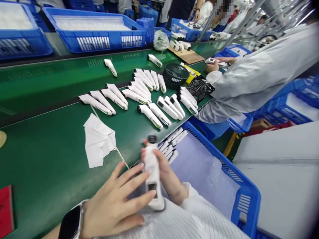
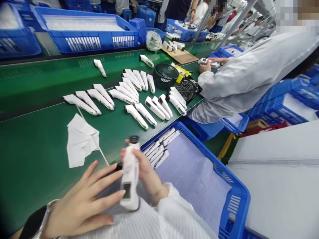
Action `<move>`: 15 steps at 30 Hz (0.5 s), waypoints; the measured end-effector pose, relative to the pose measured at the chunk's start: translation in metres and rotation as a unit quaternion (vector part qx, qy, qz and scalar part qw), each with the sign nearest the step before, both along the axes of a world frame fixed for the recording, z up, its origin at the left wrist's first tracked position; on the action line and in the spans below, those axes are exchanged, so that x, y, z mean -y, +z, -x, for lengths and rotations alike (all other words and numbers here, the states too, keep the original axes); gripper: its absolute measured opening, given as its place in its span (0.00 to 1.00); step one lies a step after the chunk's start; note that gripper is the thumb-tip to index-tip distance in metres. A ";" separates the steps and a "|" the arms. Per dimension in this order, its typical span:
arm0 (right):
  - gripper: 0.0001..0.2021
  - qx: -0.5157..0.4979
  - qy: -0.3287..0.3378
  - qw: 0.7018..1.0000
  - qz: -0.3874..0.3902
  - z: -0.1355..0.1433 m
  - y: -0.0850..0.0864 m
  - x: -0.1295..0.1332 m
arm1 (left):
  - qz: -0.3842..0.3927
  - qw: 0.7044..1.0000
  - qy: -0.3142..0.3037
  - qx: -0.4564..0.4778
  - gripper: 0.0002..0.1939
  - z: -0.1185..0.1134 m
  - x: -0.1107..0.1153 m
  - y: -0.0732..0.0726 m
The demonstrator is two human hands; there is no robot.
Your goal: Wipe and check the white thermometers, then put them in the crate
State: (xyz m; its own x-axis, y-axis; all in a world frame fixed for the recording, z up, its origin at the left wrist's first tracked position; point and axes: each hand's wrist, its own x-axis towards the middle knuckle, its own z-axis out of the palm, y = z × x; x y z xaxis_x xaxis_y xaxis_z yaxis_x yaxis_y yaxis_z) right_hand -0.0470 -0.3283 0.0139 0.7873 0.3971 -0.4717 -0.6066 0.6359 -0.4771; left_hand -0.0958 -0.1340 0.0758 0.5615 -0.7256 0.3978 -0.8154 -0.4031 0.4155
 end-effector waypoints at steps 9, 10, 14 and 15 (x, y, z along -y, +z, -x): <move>0.11 -0.076 -0.297 0.835 0.457 0.016 -0.157 0.179 | -0.091 0.992 0.083 -0.001 0.26 -0.018 -0.023 -0.024; 0.11 -0.087 -0.295 0.818 0.486 0.018 -0.172 0.178 | -0.098 0.992 0.085 -0.002 0.25 -0.019 -0.023 -0.025; 0.14 -0.098 -0.251 0.750 0.604 0.022 -0.213 0.156 | -0.109 0.990 0.094 -0.007 0.25 -0.022 -0.022 -0.026; 0.14 -0.091 -0.229 0.732 0.635 0.023 -0.219 0.152 | -0.106 0.990 0.097 -0.007 0.25 -0.022 -0.022 -0.027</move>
